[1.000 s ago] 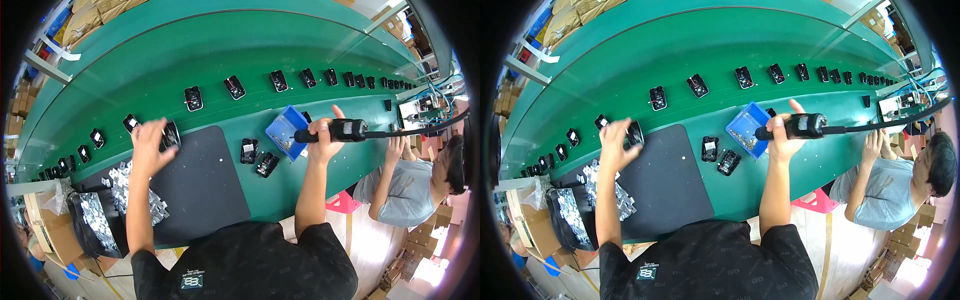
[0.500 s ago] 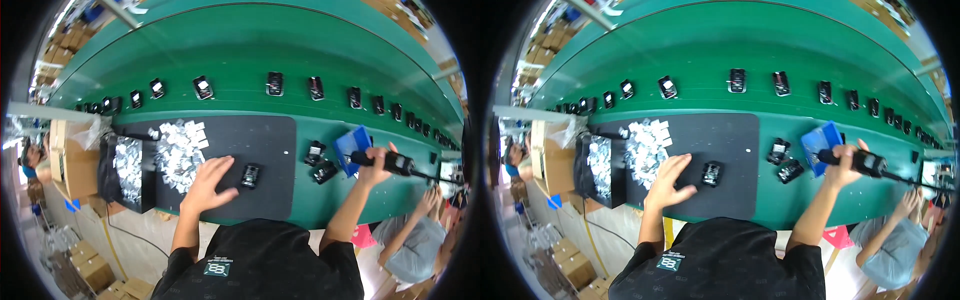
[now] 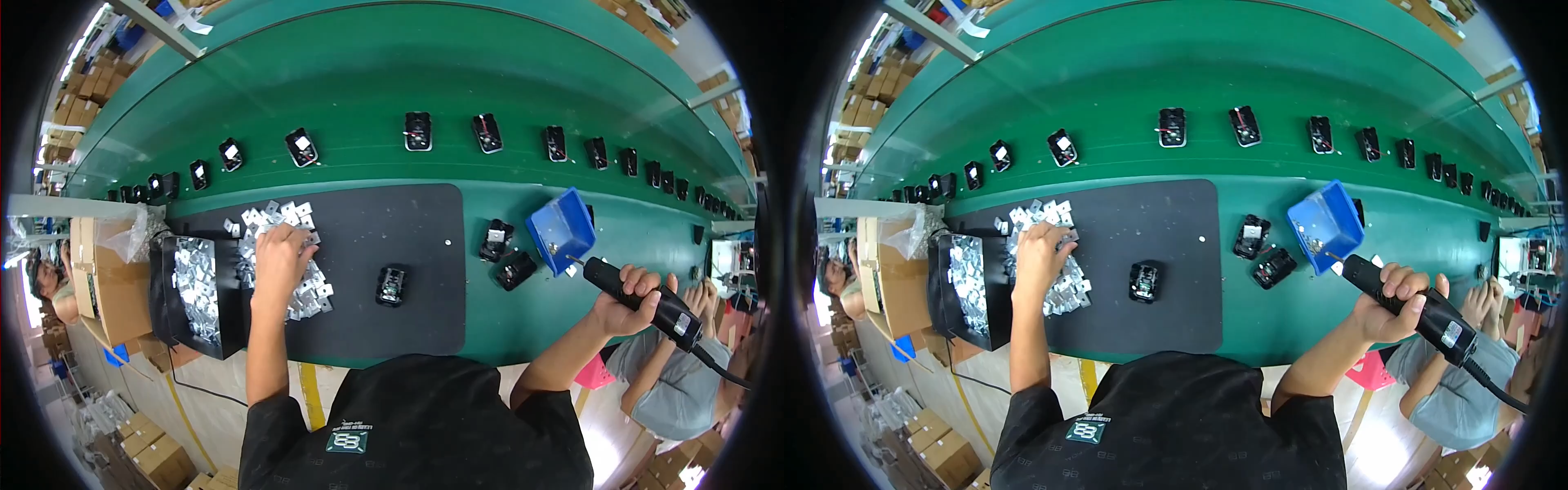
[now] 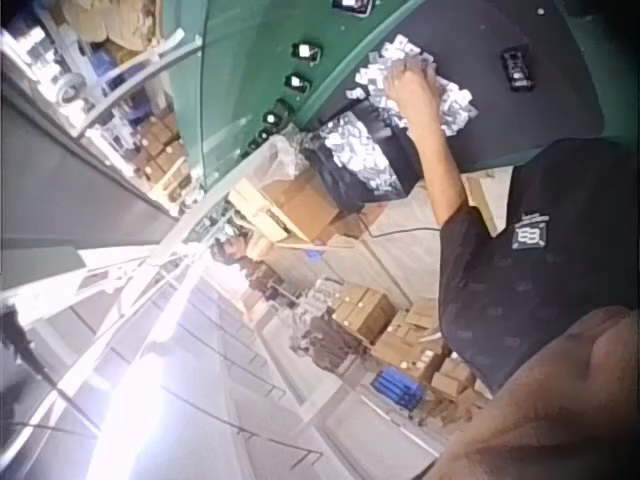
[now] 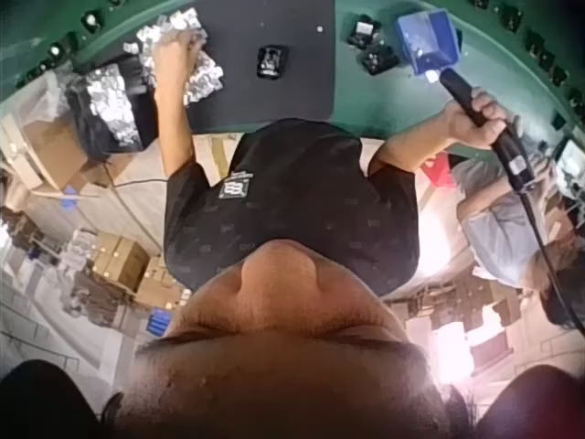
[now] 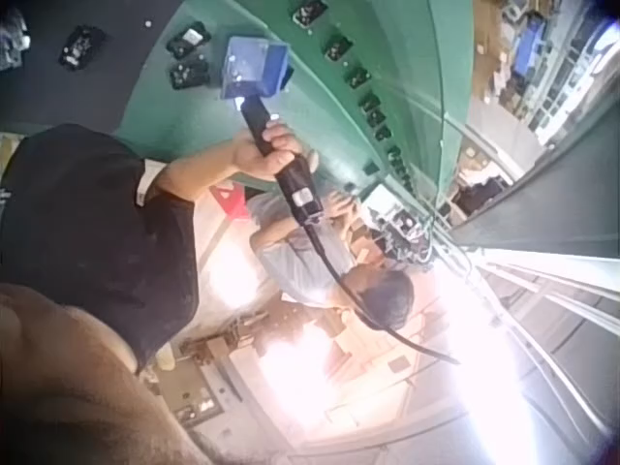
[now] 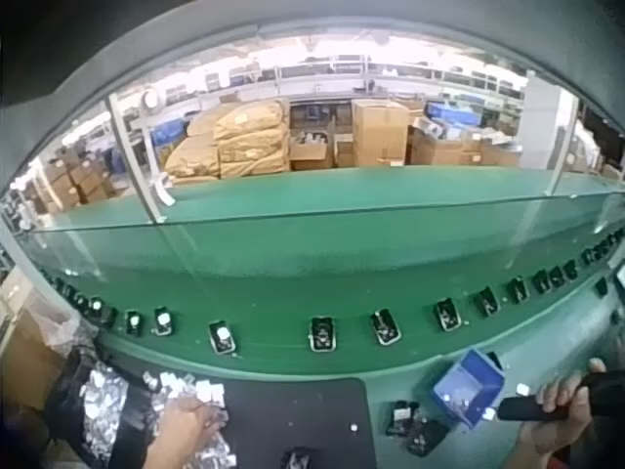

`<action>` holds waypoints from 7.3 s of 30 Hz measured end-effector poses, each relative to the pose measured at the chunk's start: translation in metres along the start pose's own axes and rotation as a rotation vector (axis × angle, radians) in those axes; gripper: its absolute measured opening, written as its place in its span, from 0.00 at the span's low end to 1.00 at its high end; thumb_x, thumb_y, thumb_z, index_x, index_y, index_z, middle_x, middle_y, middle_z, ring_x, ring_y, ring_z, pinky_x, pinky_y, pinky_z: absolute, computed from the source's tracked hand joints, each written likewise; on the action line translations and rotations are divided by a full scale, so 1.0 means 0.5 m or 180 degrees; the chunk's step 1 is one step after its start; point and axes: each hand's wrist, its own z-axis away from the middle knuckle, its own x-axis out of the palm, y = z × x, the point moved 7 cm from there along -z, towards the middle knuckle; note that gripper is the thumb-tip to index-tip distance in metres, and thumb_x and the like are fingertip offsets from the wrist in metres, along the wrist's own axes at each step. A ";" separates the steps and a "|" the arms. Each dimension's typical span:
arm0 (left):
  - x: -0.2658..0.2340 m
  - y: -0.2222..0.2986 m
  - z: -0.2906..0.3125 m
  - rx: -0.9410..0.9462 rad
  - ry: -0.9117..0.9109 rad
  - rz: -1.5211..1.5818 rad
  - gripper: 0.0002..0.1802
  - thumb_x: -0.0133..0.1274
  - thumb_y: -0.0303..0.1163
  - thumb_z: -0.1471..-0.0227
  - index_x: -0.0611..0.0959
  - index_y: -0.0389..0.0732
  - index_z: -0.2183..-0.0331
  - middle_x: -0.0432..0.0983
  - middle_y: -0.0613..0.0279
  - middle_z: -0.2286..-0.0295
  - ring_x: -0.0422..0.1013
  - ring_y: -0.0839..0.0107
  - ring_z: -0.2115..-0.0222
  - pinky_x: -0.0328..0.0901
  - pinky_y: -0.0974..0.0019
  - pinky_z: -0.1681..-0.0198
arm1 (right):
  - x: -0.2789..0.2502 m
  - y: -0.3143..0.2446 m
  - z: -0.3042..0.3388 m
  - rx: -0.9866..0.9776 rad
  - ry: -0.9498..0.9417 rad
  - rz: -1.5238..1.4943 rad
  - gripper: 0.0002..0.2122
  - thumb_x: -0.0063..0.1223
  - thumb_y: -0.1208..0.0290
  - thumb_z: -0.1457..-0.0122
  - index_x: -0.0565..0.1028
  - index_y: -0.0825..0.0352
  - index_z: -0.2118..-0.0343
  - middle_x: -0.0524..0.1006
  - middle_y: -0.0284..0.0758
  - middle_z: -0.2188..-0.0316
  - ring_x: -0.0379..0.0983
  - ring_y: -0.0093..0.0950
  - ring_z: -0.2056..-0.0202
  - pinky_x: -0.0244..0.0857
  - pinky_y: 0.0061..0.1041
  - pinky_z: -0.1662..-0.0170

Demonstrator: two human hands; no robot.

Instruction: The person assembles electronic components by securing a circuit board into an electronic housing with screws using an electric screwdriver.

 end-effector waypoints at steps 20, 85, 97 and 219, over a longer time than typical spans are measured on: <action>0.040 0.192 0.023 -0.0001 -0.0524 0.2382 0.07 0.60 0.23 0.59 0.79 0.34 0.74 0.76 0.59 0.76 0.73 0.71 0.76 0.67 0.72 0.73 | 0.025 -0.004 0.011 0.0158 -0.0180 -0.0345 0.18 0.46 0.68 0.44 0.62 0.62 0.51 0.63 0.27 0.79 0.58 0.19 0.80 0.54 0.23 0.72; -0.048 0.273 0.024 0.0240 0.0219 0.2226 0.24 0.51 0.21 0.63 0.76 0.36 0.57 0.69 0.49 0.55 0.67 0.57 0.56 0.63 0.63 0.56 | 0.238 -0.004 0.115 0.1381 -0.1052 -0.2204 0.20 0.53 0.66 0.47 0.59 0.61 0.53 0.67 0.29 0.79 0.64 0.23 0.80 0.61 0.26 0.73; -0.026 0.374 0.043 0.0868 0.0219 0.3409 0.08 0.60 0.23 0.60 0.82 0.34 0.71 0.77 0.60 0.79 0.72 0.67 0.81 0.65 0.69 0.76 | 0.260 -0.029 0.112 0.1370 -0.1173 -0.2335 0.19 0.52 0.66 0.45 0.59 0.60 0.54 0.68 0.28 0.78 0.66 0.22 0.78 0.62 0.25 0.72; 0.026 -0.019 -0.241 0.0445 0.0188 0.0930 0.39 0.57 0.24 0.67 0.65 0.35 0.49 0.63 0.45 0.52 0.60 0.49 0.50 0.58 0.60 0.47 | 0.120 0.032 0.002 0.0276 0.0007 0.0257 0.19 0.53 0.75 0.49 0.63 0.70 0.55 0.66 0.31 0.81 0.63 0.23 0.81 0.61 0.27 0.73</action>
